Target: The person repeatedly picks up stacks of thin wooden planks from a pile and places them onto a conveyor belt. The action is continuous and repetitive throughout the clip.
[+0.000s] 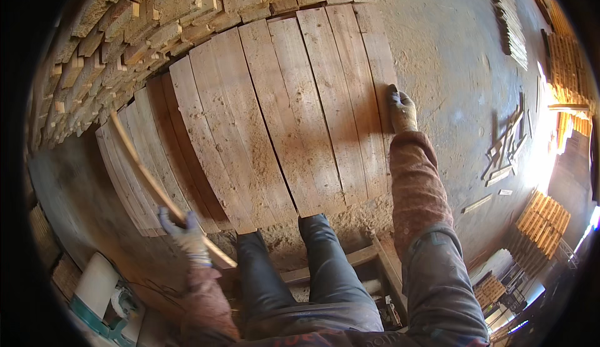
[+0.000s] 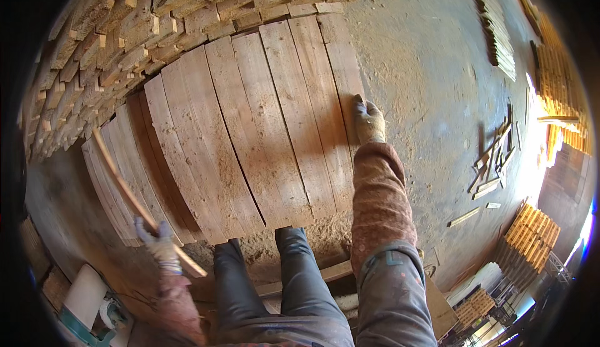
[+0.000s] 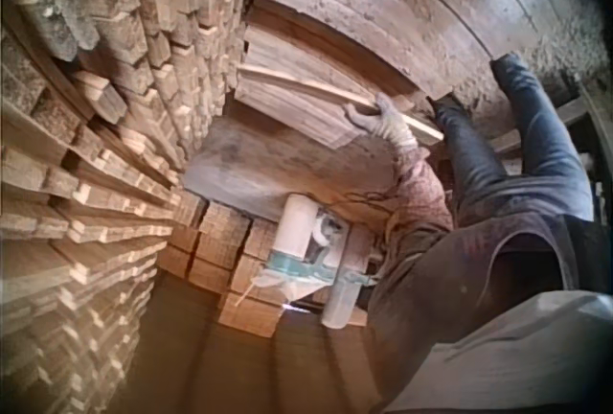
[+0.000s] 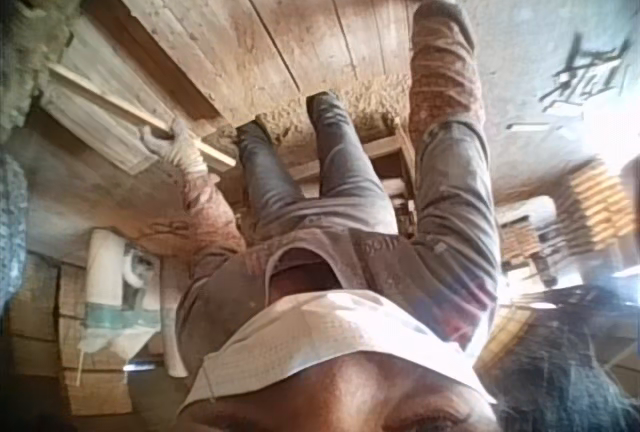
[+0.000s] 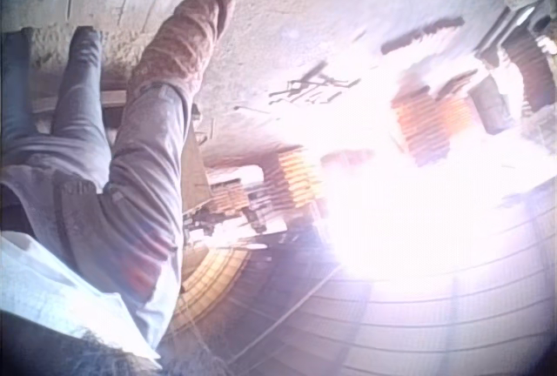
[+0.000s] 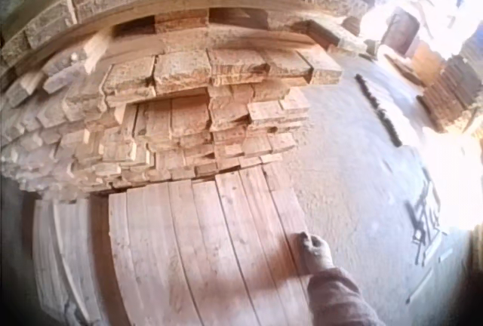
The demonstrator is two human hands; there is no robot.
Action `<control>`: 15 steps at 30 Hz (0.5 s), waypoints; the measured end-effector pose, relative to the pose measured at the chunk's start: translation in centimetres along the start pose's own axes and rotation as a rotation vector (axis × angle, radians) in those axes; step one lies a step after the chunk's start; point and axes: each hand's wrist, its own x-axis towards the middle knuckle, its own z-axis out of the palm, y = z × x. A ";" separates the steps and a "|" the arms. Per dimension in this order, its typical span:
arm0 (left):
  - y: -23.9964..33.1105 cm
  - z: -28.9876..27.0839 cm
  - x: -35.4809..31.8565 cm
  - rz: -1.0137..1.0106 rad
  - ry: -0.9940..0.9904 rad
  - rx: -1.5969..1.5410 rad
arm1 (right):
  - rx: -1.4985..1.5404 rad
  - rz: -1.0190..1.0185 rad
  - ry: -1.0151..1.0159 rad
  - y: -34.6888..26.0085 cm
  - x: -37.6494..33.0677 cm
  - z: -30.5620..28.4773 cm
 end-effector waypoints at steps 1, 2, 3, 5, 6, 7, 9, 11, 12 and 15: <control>1.5 1.3 -2.6 0.060 -0.011 -0.024 | 0.027 0.018 0.000 -1.2 -1.2 0.0; 2.8 3.2 -4.3 0.118 -0.029 -0.060 | 0.080 0.007 0.015 -1.1 -2.1 -0.8; 3.5 4.8 -5.3 0.218 -0.052 -0.034 | 0.119 0.038 -0.041 -1.0 -2.9 -1.7; 3.2 7.5 -4.8 0.512 -0.123 0.151 | 0.284 0.032 -0.133 -0.8 -4.7 -2.4; 2.9 9.0 -5.2 0.471 -0.167 0.171 | 0.280 0.054 -0.181 -1.9 -5.2 -2.0; 2.6 9.2 -5.1 0.459 -0.141 0.194 | 0.277 0.077 -0.229 -3.0 -5.5 -1.5; 3.2 11.2 -4.1 0.379 -0.135 0.147 | 0.216 0.107 -0.320 -4.4 -4.9 -0.8; 4.6 12.5 -1.8 0.237 -0.144 0.051 | 0.386 0.207 -0.503 -4.4 -3.6 -1.4; 4.0 12.5 -0.3 0.144 -0.169 -0.009 | 0.472 0.258 -0.606 -5.1 -3.8 -1.2; -2.1 8.6 4.6 -0.390 -0.603 -0.532 | 0.458 0.204 -0.651 -9.8 -8.0 -2.3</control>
